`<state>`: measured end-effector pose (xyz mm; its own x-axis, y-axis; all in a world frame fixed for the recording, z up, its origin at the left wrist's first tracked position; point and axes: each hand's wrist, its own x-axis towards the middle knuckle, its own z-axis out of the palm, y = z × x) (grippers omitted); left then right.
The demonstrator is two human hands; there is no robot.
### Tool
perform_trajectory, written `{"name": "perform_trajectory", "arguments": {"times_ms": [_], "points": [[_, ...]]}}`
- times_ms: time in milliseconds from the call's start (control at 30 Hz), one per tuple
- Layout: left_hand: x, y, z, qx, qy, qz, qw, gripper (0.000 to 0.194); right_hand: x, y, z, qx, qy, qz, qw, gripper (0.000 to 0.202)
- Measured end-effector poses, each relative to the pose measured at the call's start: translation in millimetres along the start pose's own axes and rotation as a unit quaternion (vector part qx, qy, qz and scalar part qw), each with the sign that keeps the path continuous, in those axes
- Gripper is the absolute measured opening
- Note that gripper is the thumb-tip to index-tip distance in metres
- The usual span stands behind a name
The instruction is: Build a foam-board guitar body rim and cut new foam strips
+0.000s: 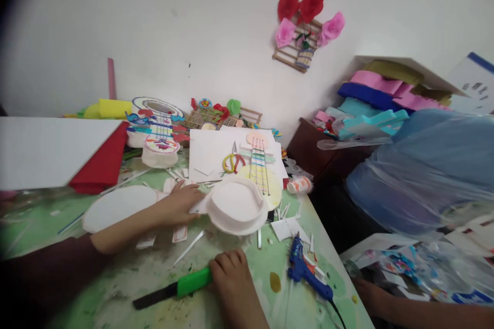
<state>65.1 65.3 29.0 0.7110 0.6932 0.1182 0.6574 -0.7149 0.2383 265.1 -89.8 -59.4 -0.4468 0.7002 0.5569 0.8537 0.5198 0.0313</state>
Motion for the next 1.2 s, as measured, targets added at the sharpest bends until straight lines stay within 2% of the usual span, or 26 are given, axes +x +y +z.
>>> {"name": "perform_trajectory", "arguments": {"times_ms": [100,200,300,367,400,433,500,633,700,800,1000,1200], "points": [[-0.1,9.3,12.9,-0.012,0.003,0.018,1.0,0.033,-12.2,13.3,0.2,0.017,0.019,0.065,0.998,0.022],[3.1,7.5,21.2,-0.019,0.021,0.016,0.999,0.051,-20.7,21.3,-4.9,0.036,-0.022,0.117,0.992,0.028],[5.1,-12.9,10.5,-0.022,0.073,-0.012,0.997,0.064,-23.9,23.5,-9.2,0.052,-0.055,0.128,0.989,0.034],[2.3,-36.0,-3.7,-0.011,0.127,-0.052,0.99,0.058,-23.7,22.7,-10.4,0.062,-0.066,0.13,0.987,0.036],[-0.9,-48.8,-10.1,-0.001,0.132,-0.071,0.989,0.056,-23.2,22.1,-10.8,0.066,-0.069,0.132,0.987,0.035],[-5.2,-61.6,-14.8,0.015,0.127,-0.098,0.987,0.055,-22.6,21.6,-11.0,0.069,-0.071,0.136,0.986,0.034],[-16.4,-84.0,-17.1,0.048,0.081,-0.137,0.986,0.056,-21.7,21.0,-11.7,0.074,-0.075,0.138,0.985,0.031],[-40.2,-108.4,-0.2,0.054,-0.015,-0.156,0.986,0.057,-22.8,21.0,-13.7,0.075,-0.051,0.115,0.989,0.029],[-48.6,-111.1,9.1,0.044,-0.027,-0.158,0.986,0.057,-23.8,20.1,-15.0,0.067,-0.028,0.114,0.991,0.03],[-55.5,-109.8,17.0,0.025,-0.012,-0.152,0.988,0.056,-24.2,18.3,-16.9,0.051,-0.023,0.109,0.992,0.027],[-61.1,-103.9,23.6,-0.004,0.045,-0.133,0.99,0.046,-26.7,24.6,-14.8,0.003,-0.005,0.051,0.999,0.027],[-64.3,-100.1,27.8,-0.003,0.079,-0.122,0.989,0.037,-30.7,36.1,-3.1,-0.023,0.014,0.039,0.999,0.027]]}}
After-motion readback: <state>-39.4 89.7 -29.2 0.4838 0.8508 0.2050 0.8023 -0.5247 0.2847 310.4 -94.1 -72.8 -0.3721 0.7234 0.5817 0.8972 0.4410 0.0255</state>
